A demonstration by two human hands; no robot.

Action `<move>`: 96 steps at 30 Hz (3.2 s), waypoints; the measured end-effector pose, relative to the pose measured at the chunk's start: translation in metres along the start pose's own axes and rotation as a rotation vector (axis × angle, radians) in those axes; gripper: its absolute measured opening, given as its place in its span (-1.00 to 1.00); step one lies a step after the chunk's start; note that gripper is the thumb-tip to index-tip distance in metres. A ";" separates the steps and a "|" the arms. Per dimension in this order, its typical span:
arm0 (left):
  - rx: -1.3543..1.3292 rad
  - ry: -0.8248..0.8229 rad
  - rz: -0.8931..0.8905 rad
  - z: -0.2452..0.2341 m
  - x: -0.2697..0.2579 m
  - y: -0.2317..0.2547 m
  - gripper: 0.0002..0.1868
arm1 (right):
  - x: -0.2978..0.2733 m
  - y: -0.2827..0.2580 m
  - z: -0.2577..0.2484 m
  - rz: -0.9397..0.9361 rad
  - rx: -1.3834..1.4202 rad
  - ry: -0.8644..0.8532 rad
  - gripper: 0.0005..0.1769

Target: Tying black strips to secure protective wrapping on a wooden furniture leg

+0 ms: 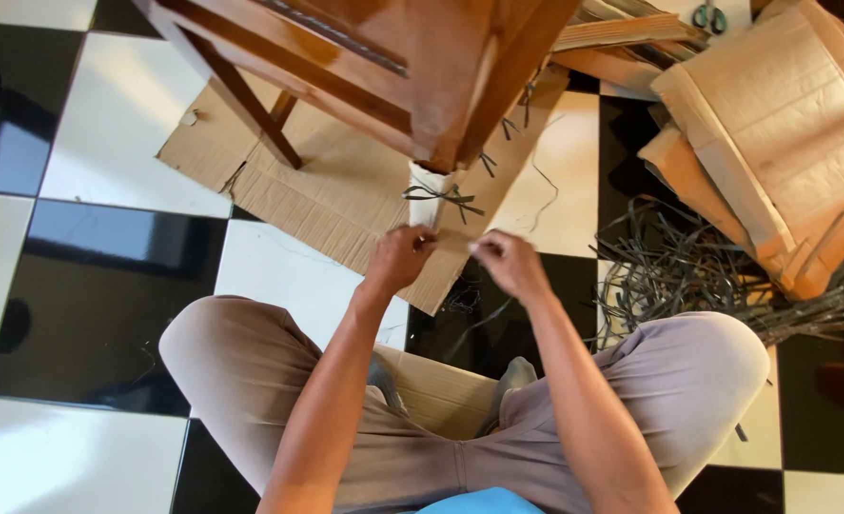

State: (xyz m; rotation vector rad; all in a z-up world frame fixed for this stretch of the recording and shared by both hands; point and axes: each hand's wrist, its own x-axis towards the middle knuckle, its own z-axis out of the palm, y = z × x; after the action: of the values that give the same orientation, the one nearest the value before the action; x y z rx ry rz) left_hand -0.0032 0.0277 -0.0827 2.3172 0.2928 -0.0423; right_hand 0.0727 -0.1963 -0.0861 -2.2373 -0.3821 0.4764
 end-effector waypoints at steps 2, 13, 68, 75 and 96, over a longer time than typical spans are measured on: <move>0.021 0.118 -0.027 0.000 0.013 -0.016 -0.78 | 0.012 0.017 -0.007 0.117 -0.019 0.106 -0.78; -0.467 0.317 0.051 -0.026 0.042 0.001 -0.65 | 0.036 -0.065 -0.004 0.083 0.257 0.528 -0.87; -1.176 0.068 -0.414 0.002 -0.003 0.025 -0.85 | -0.011 -0.087 0.029 -0.244 0.183 0.006 -0.85; -1.229 0.140 -0.409 -0.005 -0.004 0.033 -0.84 | -0.005 -0.088 0.001 -0.070 0.062 -0.115 -0.80; -1.155 0.128 -0.428 0.011 -0.005 0.016 -0.81 | 0.001 -0.071 0.024 -0.011 0.739 -0.065 -0.68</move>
State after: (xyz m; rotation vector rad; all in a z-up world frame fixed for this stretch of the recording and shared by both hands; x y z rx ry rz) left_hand -0.0042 0.0077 -0.0779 1.0904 0.6628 0.0533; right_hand 0.0547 -0.1350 -0.0462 -1.5063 -0.2023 0.5727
